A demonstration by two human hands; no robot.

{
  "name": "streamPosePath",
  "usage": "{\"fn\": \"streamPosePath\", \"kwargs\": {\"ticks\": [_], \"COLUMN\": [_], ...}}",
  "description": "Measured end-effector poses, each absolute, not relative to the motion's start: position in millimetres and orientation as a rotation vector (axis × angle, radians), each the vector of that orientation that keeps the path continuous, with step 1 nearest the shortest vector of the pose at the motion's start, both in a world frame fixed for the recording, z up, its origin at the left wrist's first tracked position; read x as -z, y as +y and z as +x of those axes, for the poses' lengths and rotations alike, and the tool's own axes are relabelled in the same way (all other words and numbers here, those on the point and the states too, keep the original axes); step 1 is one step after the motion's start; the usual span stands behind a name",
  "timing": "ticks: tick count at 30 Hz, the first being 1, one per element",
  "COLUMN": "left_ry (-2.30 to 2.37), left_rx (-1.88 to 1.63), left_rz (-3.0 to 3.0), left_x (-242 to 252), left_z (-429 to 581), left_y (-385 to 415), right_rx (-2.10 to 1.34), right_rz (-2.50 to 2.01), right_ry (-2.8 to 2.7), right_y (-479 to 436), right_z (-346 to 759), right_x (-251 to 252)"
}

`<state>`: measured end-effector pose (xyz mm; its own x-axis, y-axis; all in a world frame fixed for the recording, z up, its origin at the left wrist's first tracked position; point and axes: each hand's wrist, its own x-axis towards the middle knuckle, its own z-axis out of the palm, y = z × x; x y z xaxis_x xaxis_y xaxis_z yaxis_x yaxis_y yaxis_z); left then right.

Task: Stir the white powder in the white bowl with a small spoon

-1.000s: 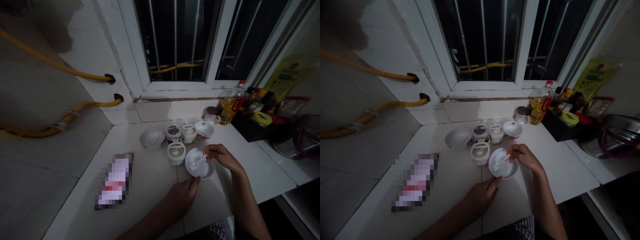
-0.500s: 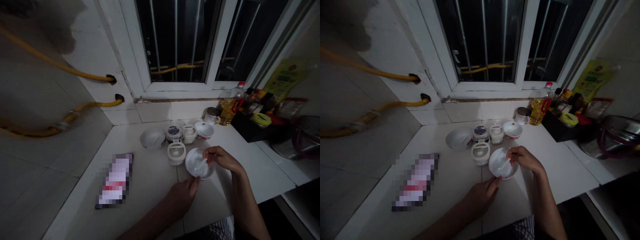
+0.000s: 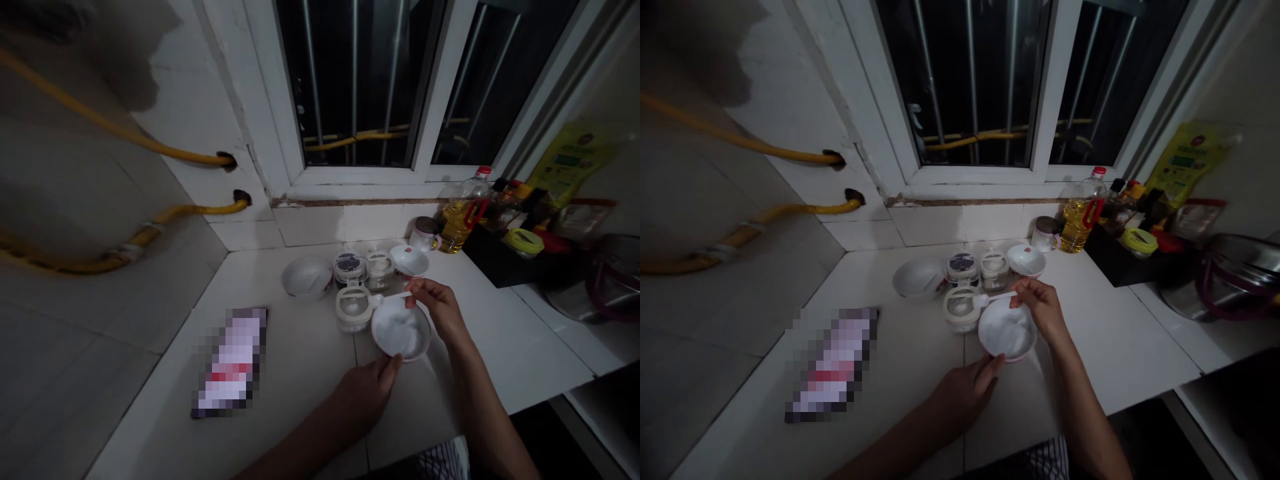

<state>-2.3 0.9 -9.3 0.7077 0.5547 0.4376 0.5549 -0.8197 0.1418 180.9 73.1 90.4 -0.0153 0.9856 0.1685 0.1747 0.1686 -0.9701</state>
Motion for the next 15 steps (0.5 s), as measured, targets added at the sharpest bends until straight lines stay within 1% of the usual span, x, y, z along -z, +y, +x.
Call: {"fn": "streamPosePath", "kwargs": {"ticks": [2, 6, 9, 10, 12, 15], "left_ry": [-0.943, -0.979, -1.002, -0.999, -0.981, -0.953], "left_rx": [0.738, 0.693, 0.658, 0.653, 0.660, 0.683], "left_rz": [-2.908, -2.930, -2.943, -2.945, -2.944, -2.939], "left_x": [9.5, 10.7, 10.3, 9.8, 8.6, 7.3], "left_z": [-1.9, -1.4, -1.3, -1.3, -1.5, -1.9], "left_y": [0.8, 0.9, 1.0, 0.9, 0.7, 0.2], "right_rx": [-0.739, -0.112, 0.199, 0.236, 0.198, -0.027], "right_rz": [-1.173, -0.909, -0.752, -0.745, -0.772, -0.892], "right_ry": [-1.487, -2.013, -2.210, -2.192, -2.086, -1.944], "right_y": [69.6, 64.4, 62.9, 62.6, 62.1, 61.7], "right_z": [168.5, 152.2, 152.1, 154.5, 162.3, 179.0], "right_x": [-85.4, -79.3, -81.4, -82.9, -86.4, -92.1]}}
